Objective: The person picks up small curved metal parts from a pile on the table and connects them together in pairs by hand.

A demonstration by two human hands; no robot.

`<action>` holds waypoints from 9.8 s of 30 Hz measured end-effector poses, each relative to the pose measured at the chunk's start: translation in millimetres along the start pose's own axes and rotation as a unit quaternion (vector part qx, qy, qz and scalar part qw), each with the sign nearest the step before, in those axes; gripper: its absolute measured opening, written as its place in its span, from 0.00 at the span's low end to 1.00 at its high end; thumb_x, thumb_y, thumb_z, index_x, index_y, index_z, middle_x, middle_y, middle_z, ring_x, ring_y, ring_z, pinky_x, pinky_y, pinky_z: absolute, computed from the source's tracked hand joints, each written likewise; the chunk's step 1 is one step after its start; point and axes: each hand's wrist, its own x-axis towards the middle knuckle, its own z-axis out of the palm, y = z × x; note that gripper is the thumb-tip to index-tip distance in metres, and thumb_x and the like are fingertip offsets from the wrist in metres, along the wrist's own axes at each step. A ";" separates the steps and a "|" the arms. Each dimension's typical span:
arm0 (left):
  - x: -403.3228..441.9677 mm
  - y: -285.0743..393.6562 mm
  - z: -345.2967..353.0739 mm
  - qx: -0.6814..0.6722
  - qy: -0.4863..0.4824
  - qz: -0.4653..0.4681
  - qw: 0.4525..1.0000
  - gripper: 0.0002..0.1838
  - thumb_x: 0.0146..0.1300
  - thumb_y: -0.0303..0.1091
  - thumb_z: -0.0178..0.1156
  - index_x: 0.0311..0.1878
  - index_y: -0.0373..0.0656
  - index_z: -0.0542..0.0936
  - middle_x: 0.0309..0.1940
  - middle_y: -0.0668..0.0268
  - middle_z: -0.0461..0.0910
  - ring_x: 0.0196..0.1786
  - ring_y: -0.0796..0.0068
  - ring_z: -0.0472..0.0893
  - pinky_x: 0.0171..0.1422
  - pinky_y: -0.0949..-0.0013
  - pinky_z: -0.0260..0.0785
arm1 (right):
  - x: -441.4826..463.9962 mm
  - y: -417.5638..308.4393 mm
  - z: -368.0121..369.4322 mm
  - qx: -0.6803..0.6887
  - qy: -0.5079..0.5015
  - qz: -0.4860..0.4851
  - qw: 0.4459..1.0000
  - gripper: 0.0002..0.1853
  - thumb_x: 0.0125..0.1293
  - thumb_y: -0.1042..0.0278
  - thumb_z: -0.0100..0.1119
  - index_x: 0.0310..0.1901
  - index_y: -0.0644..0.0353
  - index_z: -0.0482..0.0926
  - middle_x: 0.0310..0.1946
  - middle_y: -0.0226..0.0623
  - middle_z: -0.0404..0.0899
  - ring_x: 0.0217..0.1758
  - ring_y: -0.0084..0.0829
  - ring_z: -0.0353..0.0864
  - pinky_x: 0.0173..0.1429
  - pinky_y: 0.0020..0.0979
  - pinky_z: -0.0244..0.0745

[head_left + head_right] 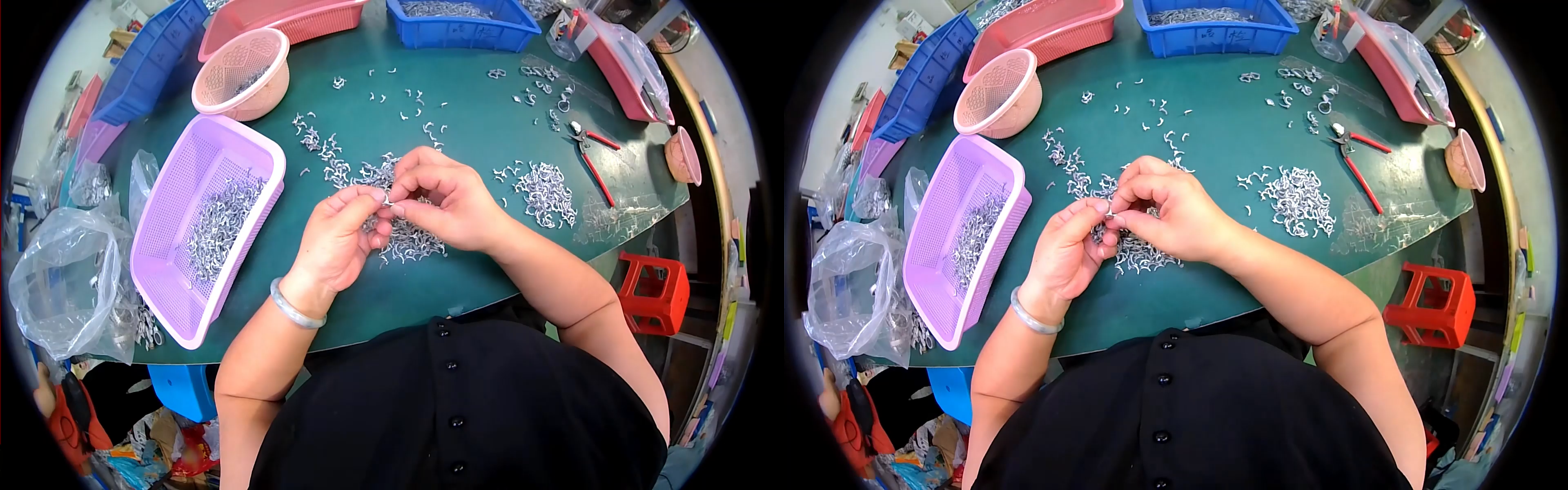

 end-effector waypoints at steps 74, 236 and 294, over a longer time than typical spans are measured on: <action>-2.6 6.1 0.0 0.167 -0.028 0.021 0.985 0.06 0.59 0.32 0.56 0.31 0.40 0.74 0.25 0.69 0.74 0.23 0.83 0.70 0.24 0.81 0.61 | 2.9 -4.7 -6.5 -0.147 -0.026 -0.119 0.982 0.06 0.50 0.80 0.56 0.30 0.62 0.72 0.26 0.34 0.73 0.29 0.29 0.73 0.31 0.25 0.69; -0.9 7.6 0.6 0.024 -0.084 0.002 0.996 0.05 0.60 0.27 0.50 0.38 0.39 0.72 0.30 0.66 0.73 0.33 0.78 0.74 0.33 0.77 0.67 | 0.8 -7.0 -6.7 0.156 0.014 0.056 0.986 0.08 0.57 0.83 0.52 0.39 0.66 0.70 0.33 0.31 0.74 0.38 0.19 0.73 0.44 0.23 0.71; -0.9 -2.0 9.0 0.124 0.019 0.062 0.990 0.06 0.60 0.30 0.55 0.34 0.37 0.75 0.22 0.69 0.74 0.20 0.84 0.70 0.22 0.82 0.62 | -1.7 -11.5 5.1 -0.208 0.043 -0.137 0.968 0.16 0.47 0.84 0.53 0.41 0.66 0.69 0.32 0.42 0.74 0.35 0.42 0.75 0.39 0.35 0.72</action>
